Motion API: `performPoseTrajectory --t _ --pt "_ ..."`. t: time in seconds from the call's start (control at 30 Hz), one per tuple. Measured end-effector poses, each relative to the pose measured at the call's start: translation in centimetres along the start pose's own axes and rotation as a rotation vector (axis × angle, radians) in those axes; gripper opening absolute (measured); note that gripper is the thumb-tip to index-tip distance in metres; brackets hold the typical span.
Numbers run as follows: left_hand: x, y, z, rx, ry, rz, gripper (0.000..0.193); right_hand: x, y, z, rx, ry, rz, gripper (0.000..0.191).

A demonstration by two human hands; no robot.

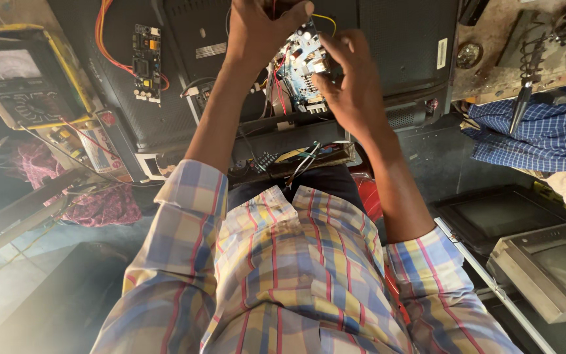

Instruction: The person works at a repair bench on the circuit boards of an opened television, unplugging and reconnecting wire connectors between the main board and a smaller power board. They lift and reposition the smaller board, hold it up to view both sides, and reseat its connectors before standing up from the chair.

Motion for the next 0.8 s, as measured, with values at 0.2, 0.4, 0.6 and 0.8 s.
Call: performPoseTrajectory --t 0.2,0.4,0.6,0.8 --pt "-0.7 1.3 -0.8 -0.555 0.281 0.038 0.013 -1.0 -0.3 -1.5 0.046 -0.079 0.056 0.055" --pt "-0.5 1.4 -0.5 -0.398 0.167 -0.014 0.023 -0.7 -1.0 -3.2 -0.123 0.021 0.058 0.056" --pt "-0.8 2.4 1.5 -0.551 0.16 -0.093 0.021 -0.5 -0.3 -3.4 -0.227 0.04 0.028 0.057" --pt "-2.2 2.2 1.5 -0.865 0.185 -0.194 0.016 -0.5 -0.3 -2.7 -0.023 -0.066 -0.052 0.064"
Point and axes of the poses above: each hand's wrist, its own x-axis towards the middle knuckle, its own y-axis out of the back of the hand, z = x × y, the point moved 4 cm from there along x, towards the middle knuckle, and after that the axes turned 8 degrees about x, right-handed, at the moved point
